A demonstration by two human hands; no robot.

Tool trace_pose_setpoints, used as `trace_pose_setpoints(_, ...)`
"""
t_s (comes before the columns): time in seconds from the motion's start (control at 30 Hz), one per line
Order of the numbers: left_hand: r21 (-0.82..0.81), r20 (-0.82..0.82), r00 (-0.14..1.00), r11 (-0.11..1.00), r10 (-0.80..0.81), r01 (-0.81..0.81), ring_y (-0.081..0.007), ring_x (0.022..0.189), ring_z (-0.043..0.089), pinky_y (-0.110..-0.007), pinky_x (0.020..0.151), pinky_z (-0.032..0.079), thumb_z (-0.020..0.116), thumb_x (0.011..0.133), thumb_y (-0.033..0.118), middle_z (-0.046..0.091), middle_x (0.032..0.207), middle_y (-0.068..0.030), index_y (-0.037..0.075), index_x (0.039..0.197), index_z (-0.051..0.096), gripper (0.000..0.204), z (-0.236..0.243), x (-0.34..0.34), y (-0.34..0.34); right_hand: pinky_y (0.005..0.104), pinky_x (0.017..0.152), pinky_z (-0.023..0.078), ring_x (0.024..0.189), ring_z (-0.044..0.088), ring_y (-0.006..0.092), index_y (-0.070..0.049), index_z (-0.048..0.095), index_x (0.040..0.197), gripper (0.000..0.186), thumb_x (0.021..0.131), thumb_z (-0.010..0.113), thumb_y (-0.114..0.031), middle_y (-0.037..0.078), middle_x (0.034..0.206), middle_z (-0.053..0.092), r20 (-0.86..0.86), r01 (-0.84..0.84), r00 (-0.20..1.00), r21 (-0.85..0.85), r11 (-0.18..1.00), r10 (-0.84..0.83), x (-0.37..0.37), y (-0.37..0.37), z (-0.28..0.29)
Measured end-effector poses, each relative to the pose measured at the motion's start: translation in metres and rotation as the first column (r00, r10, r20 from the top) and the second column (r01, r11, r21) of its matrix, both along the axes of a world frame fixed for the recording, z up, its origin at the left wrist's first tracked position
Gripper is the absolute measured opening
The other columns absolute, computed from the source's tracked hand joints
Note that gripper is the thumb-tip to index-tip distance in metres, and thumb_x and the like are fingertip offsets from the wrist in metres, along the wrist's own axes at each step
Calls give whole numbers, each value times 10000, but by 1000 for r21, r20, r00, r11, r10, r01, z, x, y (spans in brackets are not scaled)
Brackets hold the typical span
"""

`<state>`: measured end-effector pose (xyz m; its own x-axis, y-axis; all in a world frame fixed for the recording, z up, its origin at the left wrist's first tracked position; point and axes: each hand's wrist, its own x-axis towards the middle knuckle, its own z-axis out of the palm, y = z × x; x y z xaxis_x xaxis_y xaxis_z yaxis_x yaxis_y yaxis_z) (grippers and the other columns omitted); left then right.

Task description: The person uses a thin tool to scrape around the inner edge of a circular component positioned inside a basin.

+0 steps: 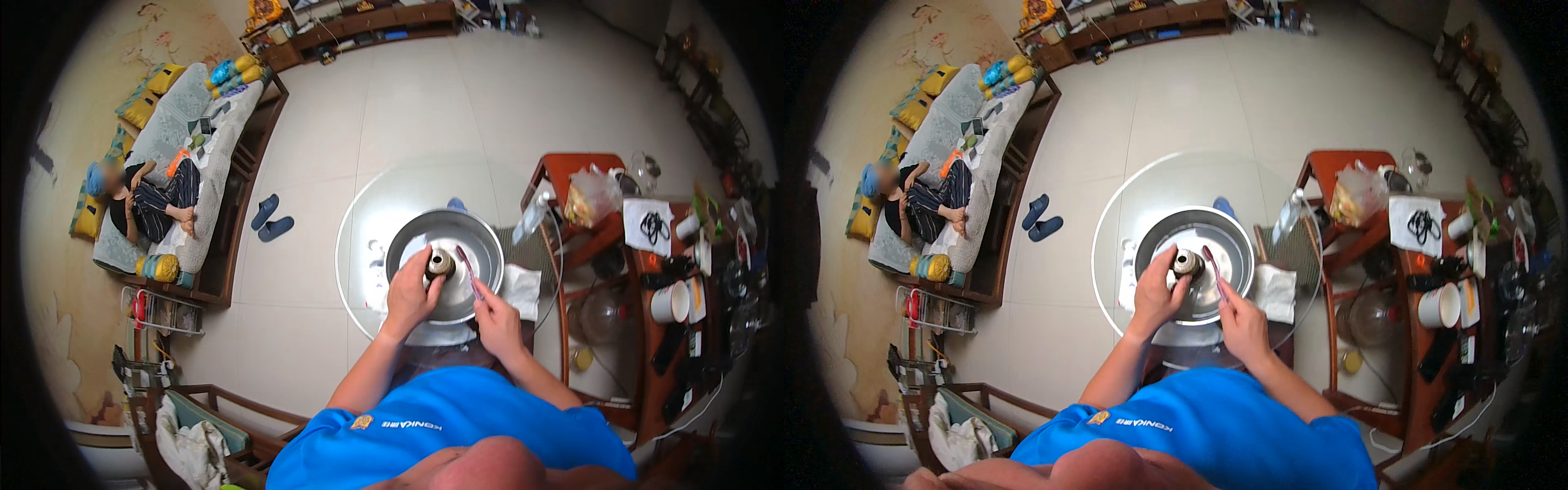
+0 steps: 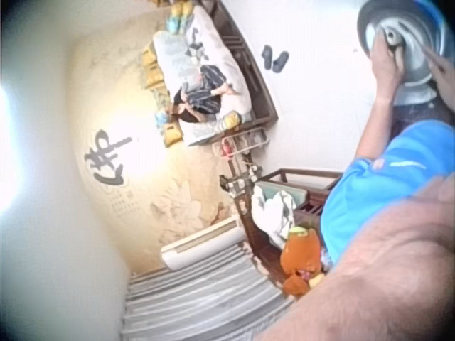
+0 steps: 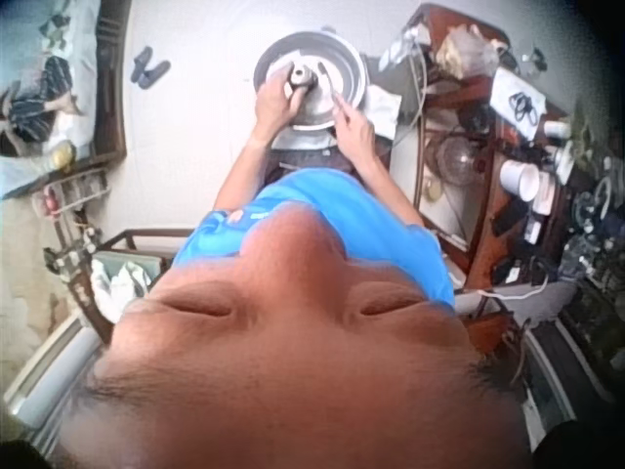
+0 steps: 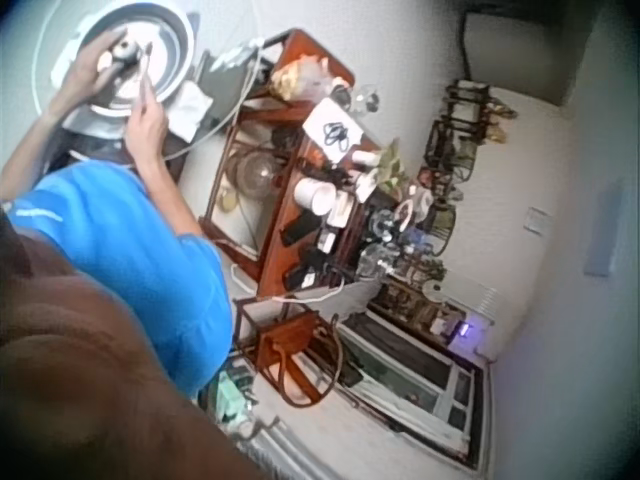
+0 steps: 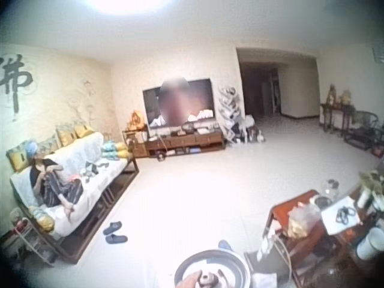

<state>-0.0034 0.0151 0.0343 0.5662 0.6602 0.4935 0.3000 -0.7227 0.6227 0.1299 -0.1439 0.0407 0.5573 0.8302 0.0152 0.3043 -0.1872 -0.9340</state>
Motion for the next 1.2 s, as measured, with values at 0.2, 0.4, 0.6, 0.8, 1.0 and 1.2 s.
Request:
trace_pose_setpoints(0.2, -91, -104, 994, 996, -30, 20, -371, 1204, 614, -441, 1005, 486, 745, 842, 144, 621, 1335, -207, 4, 1457, 474, 686, 2, 2, 0, 299, 604, 489, 616, 577, 97, -108, 616, 1409, 416, 993, 586, -118, 77, 678, 611, -102, -34, 994, -75, 997, 26, 7, 4, -15)
trace_pose_setpoints(0.4, -45, -66, 998, 999, -16, 13, -374, 1218, 591, -441, 992, 481, 722, 831, 138, 593, 1357, -207, 0, 1439, 474, 670, -1, 4, 0, 250, 583, 485, 620, 563, 57, -134, 598, 1439, 431, 1009, 581, -136, -4, 714, 638, -321, -56, 946, -51, 997, 37, 9, 0, -8)
trace_pose_setpoints(0.6, -48, -58, 998, 998, 26, -29, -352, 1208, 587, -432, 984, 480, 711, 809, 144, 576, 1349, -183, -1, 1392, 512, 633, 7, 3, -5, 211, 497, 404, 548, 486, 35, -92, 570, 1457, 434, 1024, 569, -105, -25, 718, 581, -295, -57, 954, -16, 998, 50, 13, 0, -9)
trace_pose_setpoints(0.8, -31, -46, 999, 999, 17, -19, -354, 1198, 600, -438, 978, 487, 691, 830, 153, 586, 1350, -179, 22, 1419, 509, 630, 2, 1, -4, 261, 627, 495, 657, 576, 68, -83, 577, 1445, 447, 1000, 573, -128, 9, 756, 653, -230, -89, 971, -119, 989, 59, 20, 3, -6)
trace_pose_setpoints(1.0, -23, -33, 999, 1000, -8, 7, -353, 1220, 601, -446, 992, 486, 671, 838, 125, 600, 1361, -193, 21, 1426, 507, 620, -1, 2, -2, 257, 621, 490, 664, 571, 59, -83, 580, 1444, 443, 1003, 576, -130, 1, 777, 654, -180, -91, 981, -79, 993, 76, 19, 5, -15)
trace_pose_setpoints(1.2, -5, -14, 1000, 1000, -7, 7, -353, 1227, 595, -447, 990, 487, 665, 837, 116, 597, 1362, -190, 21, 1419, 513, 609, -3, 4, -1, 250, 612, 481, 663, 575, 66, -82, 589, 1435, 428, 1010, 573, -132, -2, 797, 665, -265, -61, 964, -76, 995, 39, 20, 4, -6)
